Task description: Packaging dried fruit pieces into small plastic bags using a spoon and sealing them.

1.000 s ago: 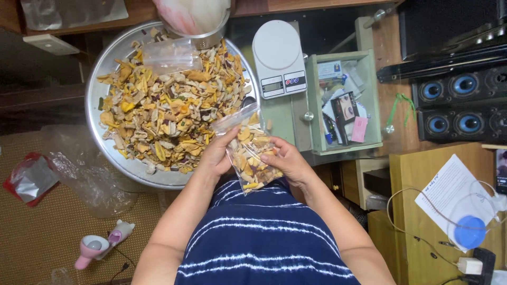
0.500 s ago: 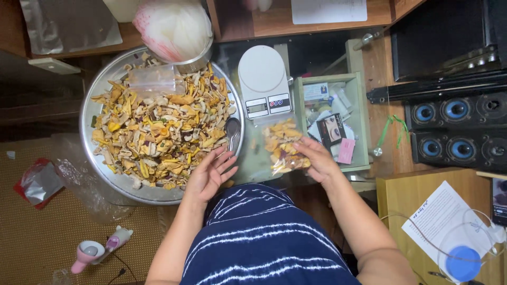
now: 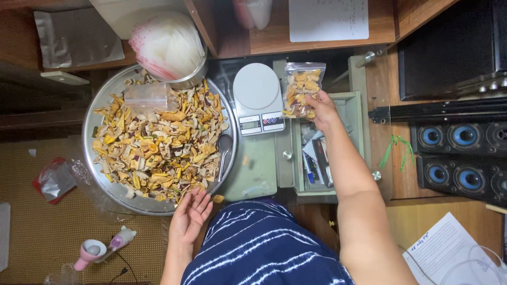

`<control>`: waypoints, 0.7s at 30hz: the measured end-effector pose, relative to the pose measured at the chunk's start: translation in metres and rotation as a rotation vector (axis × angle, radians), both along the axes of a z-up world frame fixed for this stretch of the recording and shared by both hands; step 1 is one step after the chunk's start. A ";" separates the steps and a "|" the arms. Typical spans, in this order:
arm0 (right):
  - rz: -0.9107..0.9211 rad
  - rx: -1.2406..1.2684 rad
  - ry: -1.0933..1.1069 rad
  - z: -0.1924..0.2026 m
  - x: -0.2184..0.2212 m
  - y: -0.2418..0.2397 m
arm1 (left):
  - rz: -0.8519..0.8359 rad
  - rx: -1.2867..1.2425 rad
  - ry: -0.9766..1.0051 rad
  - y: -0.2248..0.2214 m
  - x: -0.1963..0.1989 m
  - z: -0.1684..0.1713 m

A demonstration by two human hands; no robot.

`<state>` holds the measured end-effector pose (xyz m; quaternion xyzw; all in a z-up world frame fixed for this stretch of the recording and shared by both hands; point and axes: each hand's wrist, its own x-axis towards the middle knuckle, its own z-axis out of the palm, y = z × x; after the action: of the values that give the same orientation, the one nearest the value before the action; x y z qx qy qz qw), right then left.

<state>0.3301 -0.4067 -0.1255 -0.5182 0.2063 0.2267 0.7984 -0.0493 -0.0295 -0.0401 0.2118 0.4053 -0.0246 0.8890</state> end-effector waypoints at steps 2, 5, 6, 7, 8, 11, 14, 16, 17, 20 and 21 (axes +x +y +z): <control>0.018 -0.025 -0.006 -0.018 0.013 0.000 | 0.014 0.004 -0.006 -0.002 -0.006 -0.007; 0.052 -0.146 0.014 -0.032 0.016 -0.001 | 0.035 0.011 0.023 -0.010 -0.015 -0.008; 0.064 -0.241 0.028 -0.034 0.017 -0.001 | 0.039 0.016 0.047 -0.012 -0.015 -0.008; 0.072 -0.238 0.026 -0.041 0.018 -0.002 | 0.046 0.018 0.046 -0.014 -0.015 -0.006; 0.072 -0.376 -0.044 -0.048 0.019 -0.003 | 0.059 0.028 0.058 -0.016 -0.015 -0.004; 0.065 -0.807 -0.218 -0.058 0.019 -0.006 | 0.080 0.038 0.075 -0.020 -0.018 -0.005; 0.144 -1.235 -0.457 -0.051 0.009 -0.004 | 0.088 0.054 0.101 -0.025 -0.017 -0.003; 0.246 -1.361 -0.601 -0.052 -0.001 0.003 | 0.101 0.072 0.122 -0.030 -0.013 0.004; 0.304 -1.355 -0.665 -0.059 -0.005 0.006 | 0.096 0.094 0.147 -0.033 -0.010 0.009; 0.444 -1.403 -0.607 -0.065 -0.012 0.024 | 0.099 0.113 0.182 -0.036 -0.007 0.014; 0.522 -1.460 -0.477 -0.066 -0.014 0.032 | 0.100 0.108 0.193 -0.037 -0.010 0.014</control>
<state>0.3157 -0.3746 -0.1917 -0.9744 -0.0010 0.0975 0.2028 -0.0591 -0.0667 -0.0263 0.2356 0.4999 0.0211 0.8331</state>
